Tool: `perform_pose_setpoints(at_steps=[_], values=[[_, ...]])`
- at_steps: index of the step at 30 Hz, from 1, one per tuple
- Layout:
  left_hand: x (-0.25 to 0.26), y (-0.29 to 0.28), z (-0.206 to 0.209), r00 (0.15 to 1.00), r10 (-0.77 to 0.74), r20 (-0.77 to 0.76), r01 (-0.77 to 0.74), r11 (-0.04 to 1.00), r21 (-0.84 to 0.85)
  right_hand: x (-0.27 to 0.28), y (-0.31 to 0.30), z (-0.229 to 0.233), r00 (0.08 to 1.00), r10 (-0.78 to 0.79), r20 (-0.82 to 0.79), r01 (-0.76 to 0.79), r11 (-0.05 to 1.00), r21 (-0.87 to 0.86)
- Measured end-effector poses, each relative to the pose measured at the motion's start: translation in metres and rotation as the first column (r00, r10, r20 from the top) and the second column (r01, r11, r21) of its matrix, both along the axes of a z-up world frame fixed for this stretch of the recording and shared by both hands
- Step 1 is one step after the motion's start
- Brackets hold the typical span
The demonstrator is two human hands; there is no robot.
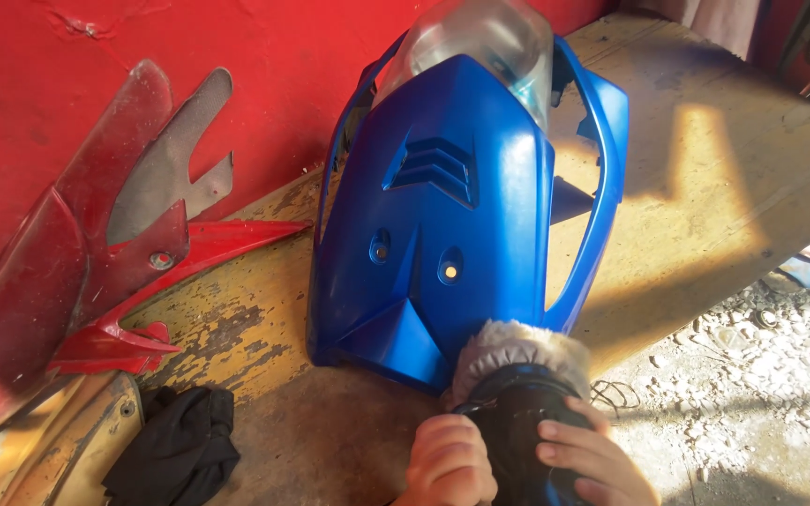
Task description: The person uses a handheld electric polisher with a buffing pad to polish the surface of a blue motorcycle fairing. The fairing is placed on a wooden workbench, and the person moves the tool across the plastic surface to smooth and shine it.
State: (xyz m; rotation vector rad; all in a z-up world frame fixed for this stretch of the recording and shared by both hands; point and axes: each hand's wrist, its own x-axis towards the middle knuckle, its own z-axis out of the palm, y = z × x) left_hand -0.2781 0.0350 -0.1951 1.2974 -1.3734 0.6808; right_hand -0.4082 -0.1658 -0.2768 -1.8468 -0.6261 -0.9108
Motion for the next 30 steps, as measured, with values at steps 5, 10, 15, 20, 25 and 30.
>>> perform_pose_setpoints(at_steps=[5, 10, 15, 20, 25, 30], values=[[-0.006, 0.008, -0.041, 0.999, -0.022, 0.027, 0.019, 0.995, 0.094, -0.026, -0.037, -0.053, 0.995, 0.027, 0.092, -0.040, 0.990, 0.137], [0.003, -0.017, 0.055, 0.935, -0.188, -0.302, 0.190, 0.982, -0.023, -0.020, -0.081, -0.051, 0.993, 0.070, -0.094, -0.057, 0.989, 0.139], [0.008, 0.005, -0.009, 0.640, 0.038, -0.767, -0.517, 0.760, -0.394, -0.003, -0.059, -0.030, 0.994, -0.077, 0.071, 0.052, 0.951, 0.306], [0.019, 0.023, -0.116, 0.300, -0.336, -0.893, -0.601, 0.660, -0.450, -0.017, -0.139, -0.129, 0.987, 0.050, -0.150, -0.023, 0.984, 0.176], [0.024, -0.013, -0.032, -0.259, -0.576, -0.775, -0.376, 0.800, -0.469, -0.013, -0.088, -0.063, 0.958, -0.275, -0.086, 0.285, 0.950, 0.131], [0.036, -0.025, -0.017, -0.312, -0.514, -0.799, -0.487, 0.809, -0.330, -0.015, -0.058, -0.031, 0.871, -0.480, -0.101, 0.490, 0.862, 0.129]])
